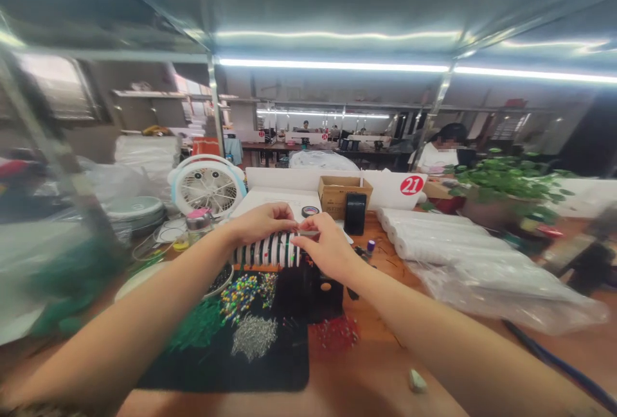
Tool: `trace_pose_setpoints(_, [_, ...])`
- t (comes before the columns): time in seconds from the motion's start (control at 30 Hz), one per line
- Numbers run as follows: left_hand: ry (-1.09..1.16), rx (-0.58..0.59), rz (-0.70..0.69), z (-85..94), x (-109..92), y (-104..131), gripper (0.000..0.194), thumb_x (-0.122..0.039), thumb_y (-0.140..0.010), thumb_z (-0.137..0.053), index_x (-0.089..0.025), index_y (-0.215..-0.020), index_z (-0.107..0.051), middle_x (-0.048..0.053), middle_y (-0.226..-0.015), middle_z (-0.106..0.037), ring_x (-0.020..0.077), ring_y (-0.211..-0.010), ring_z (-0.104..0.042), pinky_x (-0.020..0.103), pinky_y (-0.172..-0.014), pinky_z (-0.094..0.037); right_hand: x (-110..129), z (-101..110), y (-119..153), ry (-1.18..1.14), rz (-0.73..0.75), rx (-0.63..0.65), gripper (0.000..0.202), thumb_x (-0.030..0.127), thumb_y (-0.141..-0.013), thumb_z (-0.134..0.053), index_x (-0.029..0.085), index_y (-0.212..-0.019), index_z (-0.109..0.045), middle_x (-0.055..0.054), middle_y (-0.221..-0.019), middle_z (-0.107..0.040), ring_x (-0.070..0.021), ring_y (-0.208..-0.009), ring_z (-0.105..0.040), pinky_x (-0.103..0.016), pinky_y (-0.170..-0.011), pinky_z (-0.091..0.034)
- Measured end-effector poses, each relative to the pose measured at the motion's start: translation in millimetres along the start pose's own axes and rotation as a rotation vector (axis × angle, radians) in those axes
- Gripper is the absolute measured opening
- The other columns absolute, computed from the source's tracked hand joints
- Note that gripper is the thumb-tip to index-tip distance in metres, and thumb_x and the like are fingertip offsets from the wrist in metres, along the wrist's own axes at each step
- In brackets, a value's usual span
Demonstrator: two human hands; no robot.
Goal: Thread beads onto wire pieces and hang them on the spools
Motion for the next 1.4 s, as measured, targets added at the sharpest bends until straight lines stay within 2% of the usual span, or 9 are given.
trace_pose_setpoints(0.07, [-0.044,-0.01,-0.061,0.8,-6,6,0.019,-0.037,-0.074,-0.06,-0.019,-0.077,-0.058,-0.002,-0.075,-0.061,0.0128,-0.07,-0.052,0.023,-0.063,-0.038,-4,3,-5,0.01,-0.041,-0.041,0.019,0.027,-0.074,-0.065,0.016,-0.09,-0.06,-0.005,-0.093,-0.06,-0.0167,-0.082,-0.058,-0.032,-0.073,-0.046])
trace_pose_setpoints(0.17, [-0.091,-0.005,-0.087,1.5,-10,12,0.016,-0.035,-0.077,-0.056,-0.019,-0.079,-0.059,-0.002,-0.072,-0.061,0.0129,-0.066,-0.052,0.023,-0.06,-0.038,-2,-1,-13,0.037,-0.03,-0.01,0.023,0.023,-0.07,-0.068,0.015,-0.091,-0.062,-0.004,-0.089,-0.062,-0.0146,-0.072,-0.057,-0.03,-0.068,-0.046])
trace_pose_setpoints(0.33, [-0.122,-0.032,-0.096,4.7,-12,12,0.013,-0.031,-0.074,-0.058,-0.018,-0.074,-0.061,-0.003,-0.071,-0.06,0.013,-0.068,-0.051,0.023,-0.063,-0.038,-5,-11,-21,-0.103,-0.017,0.016,0.02,0.03,-0.074,-0.065,0.017,-0.089,-0.066,-0.001,-0.076,-0.066,-0.0148,-0.066,-0.057,-0.029,-0.063,-0.045])
trace_pose_setpoints(0.5, [-0.048,-0.075,-0.007,5.9,-6,8,0.019,-0.035,-0.072,-0.061,-0.016,-0.073,-0.063,-0.002,-0.065,-0.059,0.0117,-0.061,-0.048,0.023,-0.057,-0.035,-18,-13,-22,-0.259,-0.006,-0.02,0.025,0.035,-0.075,-0.066,0.018,-0.092,-0.073,-0.003,-0.076,-0.068,-0.018,-0.072,-0.06,-0.032,-0.068,-0.047])
trace_pose_setpoints(0.73, [0.073,-0.086,0.082,4.6,-3,9,0.022,-0.036,-0.071,-0.065,-0.015,-0.066,-0.066,-0.002,-0.057,-0.058,0.0091,-0.053,-0.043,0.022,-0.051,-0.031,-10,-10,-20,-0.114,0.155,-0.179,0.015,0.025,-0.079,-0.061,0.022,-0.083,-0.075,-0.001,-0.07,-0.06,-0.0164,-0.071,-0.058,-0.029,-0.065,-0.045])
trace_pose_setpoints(1.03, [0.143,0.029,0.034,3.4,0,7,0.019,-0.029,-0.066,-0.067,-0.016,-0.08,-0.068,0.002,-0.078,-0.069,0.014,-0.073,-0.059,0.026,-0.071,-0.044,4,-8,-16,0.084,0.342,-0.209,0.015,0.018,-0.085,-0.05,0.017,-0.074,-0.06,-0.003,-0.074,-0.053,-0.016,-0.072,-0.053,-0.028,-0.066,-0.043])
trace_pose_setpoints(1.2, [0.011,-0.049,0.049,7.0,5,4,0.022,-0.035,-0.064,-0.07,-0.017,-0.078,-0.071,0.001,-0.072,-0.068,0.0161,-0.071,-0.058,0.027,-0.068,-0.042,5,-6,-22,0.111,0.332,-0.178,0.014,0.017,-0.085,-0.049,0.018,-0.072,-0.054,-0.002,-0.073,-0.052,-0.0158,-0.071,-0.051,-0.028,-0.066,-0.042])
trace_pose_setpoints(1.33, [-0.018,-0.086,0.004,4.2,3,5,0.021,-0.037,-0.068,-0.067,-0.018,-0.076,-0.072,0.001,-0.074,-0.069,0.0165,-0.074,-0.058,0.028,-0.07,-0.041,26,1,5,0.102,0.35,-0.247,0.007,0.023,-0.086,-0.052,0.018,-0.087,-0.057,-0.004,-0.079,-0.054,-0.0171,-0.071,-0.052,-0.03,-0.066,-0.043])
trace_pose_setpoints(1.4, [0.022,-0.081,-0.023,1.0,1,6,0.015,-0.032,-0.07,-0.066,-0.018,-0.074,-0.071,0.001,-0.075,-0.069,0.0153,-0.073,-0.058,0.027,-0.07,-0.042,39,-9,32,0.075,0.371,-0.161,0.009,0.025,-0.087,-0.051,0.019,-0.092,-0.056,-0.004,-0.081,-0.056,-0.0171,-0.071,-0.053,-0.03,-0.066,-0.044])
Point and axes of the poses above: each hand's wrist, its own y-axis away from the middle knuckle, its own z-axis out of the back of the hand, x = y × z, the point moved 5 cm from there along -y, towards the middle knuckle
